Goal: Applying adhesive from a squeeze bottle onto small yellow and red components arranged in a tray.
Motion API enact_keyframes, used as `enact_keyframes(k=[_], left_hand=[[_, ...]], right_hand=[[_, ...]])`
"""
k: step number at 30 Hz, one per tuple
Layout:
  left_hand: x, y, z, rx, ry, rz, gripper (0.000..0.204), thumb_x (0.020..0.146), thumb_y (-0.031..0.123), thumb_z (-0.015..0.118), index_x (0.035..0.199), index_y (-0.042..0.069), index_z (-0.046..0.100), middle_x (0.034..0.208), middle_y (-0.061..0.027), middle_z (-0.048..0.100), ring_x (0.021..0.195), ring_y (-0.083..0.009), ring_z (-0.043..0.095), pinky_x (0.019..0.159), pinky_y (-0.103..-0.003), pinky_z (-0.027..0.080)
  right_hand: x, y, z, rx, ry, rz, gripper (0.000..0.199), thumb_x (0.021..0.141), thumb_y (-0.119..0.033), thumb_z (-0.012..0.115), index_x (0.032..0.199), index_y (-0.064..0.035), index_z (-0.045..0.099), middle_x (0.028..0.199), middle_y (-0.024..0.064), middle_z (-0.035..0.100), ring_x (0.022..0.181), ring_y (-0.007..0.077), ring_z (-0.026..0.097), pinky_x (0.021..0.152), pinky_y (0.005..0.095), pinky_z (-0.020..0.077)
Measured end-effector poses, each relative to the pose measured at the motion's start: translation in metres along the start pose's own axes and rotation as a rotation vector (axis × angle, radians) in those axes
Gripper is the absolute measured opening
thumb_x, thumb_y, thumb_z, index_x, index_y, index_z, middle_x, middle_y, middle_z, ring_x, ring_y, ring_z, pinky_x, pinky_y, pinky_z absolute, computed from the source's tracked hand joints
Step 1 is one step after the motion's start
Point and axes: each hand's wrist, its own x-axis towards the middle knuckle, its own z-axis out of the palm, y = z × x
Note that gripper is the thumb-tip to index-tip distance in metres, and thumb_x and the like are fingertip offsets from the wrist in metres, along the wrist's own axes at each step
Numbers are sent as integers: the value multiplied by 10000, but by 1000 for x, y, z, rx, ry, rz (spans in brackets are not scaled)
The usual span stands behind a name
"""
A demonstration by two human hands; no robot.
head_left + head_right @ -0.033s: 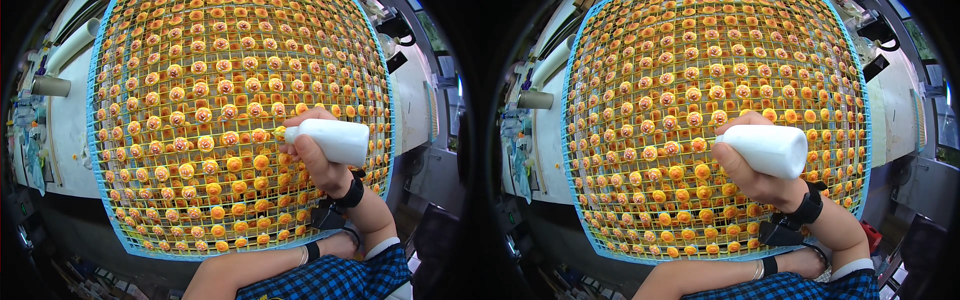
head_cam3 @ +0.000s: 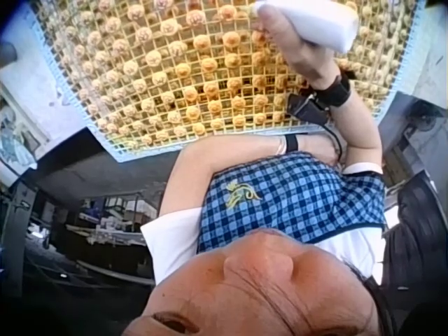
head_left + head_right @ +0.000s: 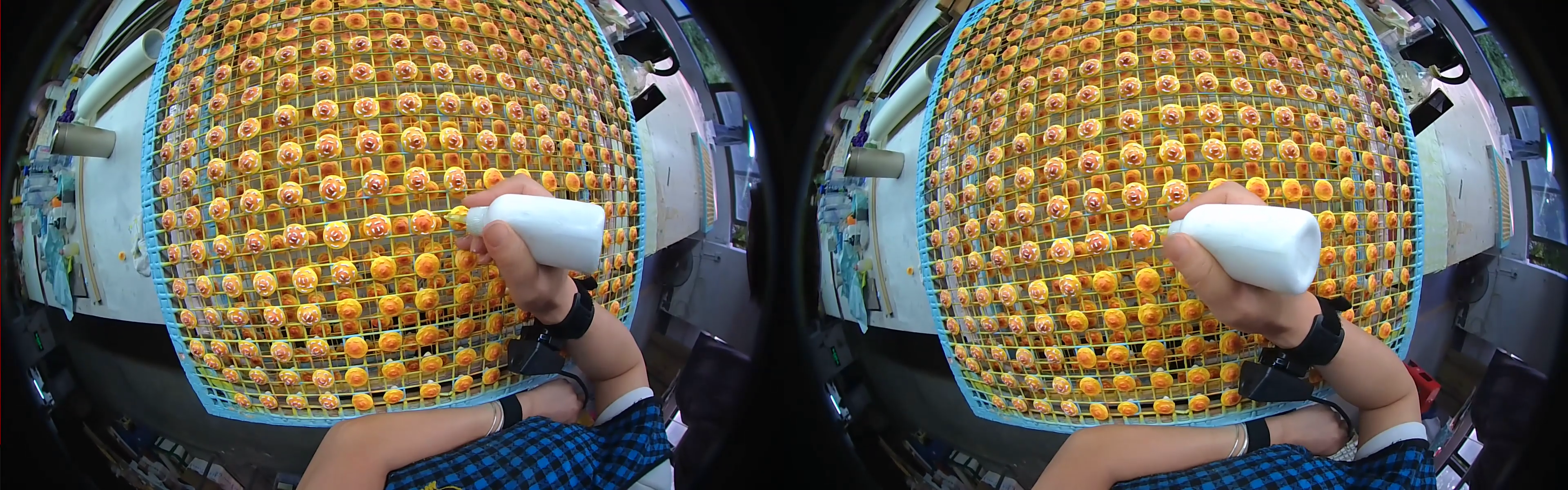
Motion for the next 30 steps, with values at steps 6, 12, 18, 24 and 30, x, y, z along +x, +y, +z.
enact_keyframes(k=[6, 12, 18, 24, 30], left_hand=[[-1, 1, -1, -3, 61, 28, 163, 606, 152, 499, 600, 3, 566, 616, -138, 557, 588, -286, 570, 526, -355, 461], [-1, 0, 1, 15, 69, 36, 155, 599, 144, 503, 584, 4, 566, 609, -137, 557, 583, -284, 568, 527, -350, 461], [-1, 2, -3, -35, 107, 48, 151, 593, 143, 504, 564, 8, 566, 594, -134, 560, 571, -282, 566, 519, -344, 459], [-1, -2, 6, 17, 63, 75, 154, 596, 147, 505, 562, 10, 566, 590, -133, 558, 561, -284, 566, 514, -350, 459], [0, -2, 6, 26, 79, 63, 158, 598, 156, 507, 561, 13, 566, 595, -132, 557, 560, -286, 566, 511, -351, 460]], right_hand=[[2, 1, 0, -9, -70, -30, 206, 732, -168, 629, 872, -38, 551, 825, 64, 549, 753, 147, 547, 654, 248, 435], [2, 0, 2, -20, -63, -22, 207, 734, -177, 632, 868, -39, 555, 838, 66, 547, 754, 151, 547, 654, 251, 434], [3, 0, 1, -49, -74, -36, 199, 737, -177, 630, 860, -38, 557, 832, 68, 550, 747, 152, 548, 644, 252, 434], [1, 1, 1, -8, -78, -15, 199, 736, -176, 631, 858, -38, 557, 826, 68, 551, 744, 154, 550, 647, 253, 437], [2, -2, 0, -29, -58, -11, 192, 733, -167, 632, 852, -35, 559, 816, 69, 553, 748, 150, 551, 652, 254, 439]])
